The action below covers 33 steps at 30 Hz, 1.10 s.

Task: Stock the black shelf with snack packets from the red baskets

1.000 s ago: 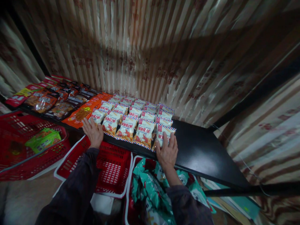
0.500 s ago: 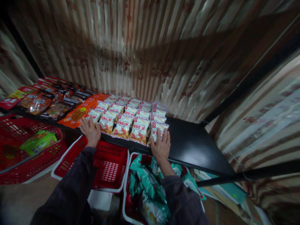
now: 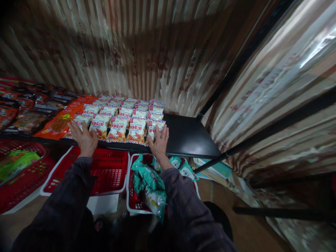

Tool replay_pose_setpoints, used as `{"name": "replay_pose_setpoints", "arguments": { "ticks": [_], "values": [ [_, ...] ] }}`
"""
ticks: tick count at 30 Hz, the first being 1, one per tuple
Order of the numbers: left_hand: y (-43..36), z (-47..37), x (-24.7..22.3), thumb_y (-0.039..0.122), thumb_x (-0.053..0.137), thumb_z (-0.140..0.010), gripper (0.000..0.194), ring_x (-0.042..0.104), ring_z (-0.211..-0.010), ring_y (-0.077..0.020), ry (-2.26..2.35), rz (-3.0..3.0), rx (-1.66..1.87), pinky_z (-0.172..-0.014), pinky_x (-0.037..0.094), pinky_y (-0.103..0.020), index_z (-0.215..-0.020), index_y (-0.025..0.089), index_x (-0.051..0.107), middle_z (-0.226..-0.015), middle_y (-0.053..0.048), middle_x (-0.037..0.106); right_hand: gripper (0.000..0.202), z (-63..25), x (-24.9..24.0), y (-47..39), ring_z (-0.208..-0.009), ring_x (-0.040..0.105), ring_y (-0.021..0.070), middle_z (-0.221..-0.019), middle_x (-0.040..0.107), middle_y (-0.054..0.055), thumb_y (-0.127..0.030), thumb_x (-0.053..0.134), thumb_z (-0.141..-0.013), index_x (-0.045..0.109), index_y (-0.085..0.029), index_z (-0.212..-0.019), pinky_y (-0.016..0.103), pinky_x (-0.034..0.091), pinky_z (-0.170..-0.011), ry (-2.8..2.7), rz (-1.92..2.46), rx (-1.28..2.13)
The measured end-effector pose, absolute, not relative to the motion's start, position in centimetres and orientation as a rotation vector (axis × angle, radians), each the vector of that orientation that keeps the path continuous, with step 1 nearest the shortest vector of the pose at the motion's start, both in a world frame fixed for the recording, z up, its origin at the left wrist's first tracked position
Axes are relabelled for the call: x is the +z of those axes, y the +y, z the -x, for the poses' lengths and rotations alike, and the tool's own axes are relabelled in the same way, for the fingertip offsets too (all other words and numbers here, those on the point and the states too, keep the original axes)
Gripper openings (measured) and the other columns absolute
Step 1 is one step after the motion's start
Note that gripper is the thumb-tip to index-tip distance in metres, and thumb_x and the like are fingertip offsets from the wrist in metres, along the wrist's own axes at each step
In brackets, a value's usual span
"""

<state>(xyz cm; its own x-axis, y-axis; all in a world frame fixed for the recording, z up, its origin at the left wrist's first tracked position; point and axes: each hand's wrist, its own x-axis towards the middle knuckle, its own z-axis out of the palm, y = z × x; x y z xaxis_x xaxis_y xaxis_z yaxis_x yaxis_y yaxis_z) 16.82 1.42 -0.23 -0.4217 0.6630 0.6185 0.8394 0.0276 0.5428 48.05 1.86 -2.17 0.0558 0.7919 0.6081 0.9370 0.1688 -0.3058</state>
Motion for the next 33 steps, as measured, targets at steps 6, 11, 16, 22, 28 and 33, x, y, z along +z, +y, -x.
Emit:
{"name": "replay_pose_setpoints", "arguments": {
  "ticks": [6,11,16,22,28,33],
  "values": [
    [-2.2,-22.9,-0.1,0.016,0.043,-0.082,0.044,0.006,-0.142,-0.0265,-1.791,2.014,-1.335,-0.111,0.019,-0.051,-0.125,0.013,0.049,-0.151,-0.014,0.023,0.063,-48.6,-2.3,-0.3,-0.138,0.008,0.0364,-0.154,0.0,0.011,-0.045,0.048,-0.085,0.032,-0.021,-0.14,0.053,0.029,-0.103,-1.767,1.684,-0.208],
    [-7.0,-29.3,-2.9,0.012,0.035,-0.085,0.041,0.018,-0.14,-0.0209,-1.562,2.397,-1.264,-0.11,0.028,-0.045,-0.123,0.013,0.051,-0.145,-0.014,0.035,0.057,-49.2,-2.4,-3.6,-0.139,0.011,0.0323,-0.154,0.003,0.011,-0.036,0.045,-0.087,0.032,-0.018,-0.14,0.051,0.028,-0.106,-1.807,1.628,-0.143],
    [-11.5,-33.4,-6.9,0.019,0.04,-0.085,0.039,0.038,-0.131,-0.0241,-1.441,2.913,-0.853,-0.105,0.038,-0.041,-0.12,0.01,0.055,-0.138,-0.018,0.045,0.042,-51.7,-3.8,-9.0,-0.137,0.022,0.0306,-0.15,0.023,0.013,-0.029,0.046,-0.086,0.052,-0.015,-0.125,0.052,0.032,-0.105,-1.859,1.576,-0.02],
    [-16.3,-35.7,-9.9,0.039,0.051,-0.081,0.057,0.034,-0.133,-0.0314,-1.388,3.002,-0.722,-0.105,0.037,-0.048,-0.13,0.011,0.048,-0.14,-0.019,0.041,0.045,-56.1,-6.1,-17.3,-0.131,0.035,0.0308,-0.129,0.054,0.016,-0.042,0.057,-0.081,0.059,-0.017,-0.118,0.053,0.034,-0.103,-2.153,1.559,0.203],
    [-17.7,-36.5,-12.1,0.038,0.055,-0.079,0.054,0.034,-0.132,-0.0338,-1.422,2.896,-0.78,-0.102,0.039,-0.051,-0.127,0.015,0.051,-0.141,-0.019,0.04,0.06,-56.9,-8.3,-20.9,-0.134,0.03,0.0307,-0.141,0.042,0.014,-0.046,0.055,-0.082,0.042,-0.019,-0.135,0.05,0.034,-0.103,-2.243,1.629,0.289],
    [-17.9,-36.3,-13.9,0.037,0.054,-0.081,0.044,0.034,-0.133,-0.0311,-1.505,2.923,-0.847,-0.105,0.037,-0.047,-0.12,0.017,0.056,-0.143,-0.015,0.038,0.056,-56.3,-9.3,-20.9,-0.135,0.028,0.0301,-0.143,0.04,0.011,-0.046,0.051,-0.085,0.044,-0.021,-0.135,0.048,0.032,-0.105,-2.203,1.638,0.287]
  ]
}}
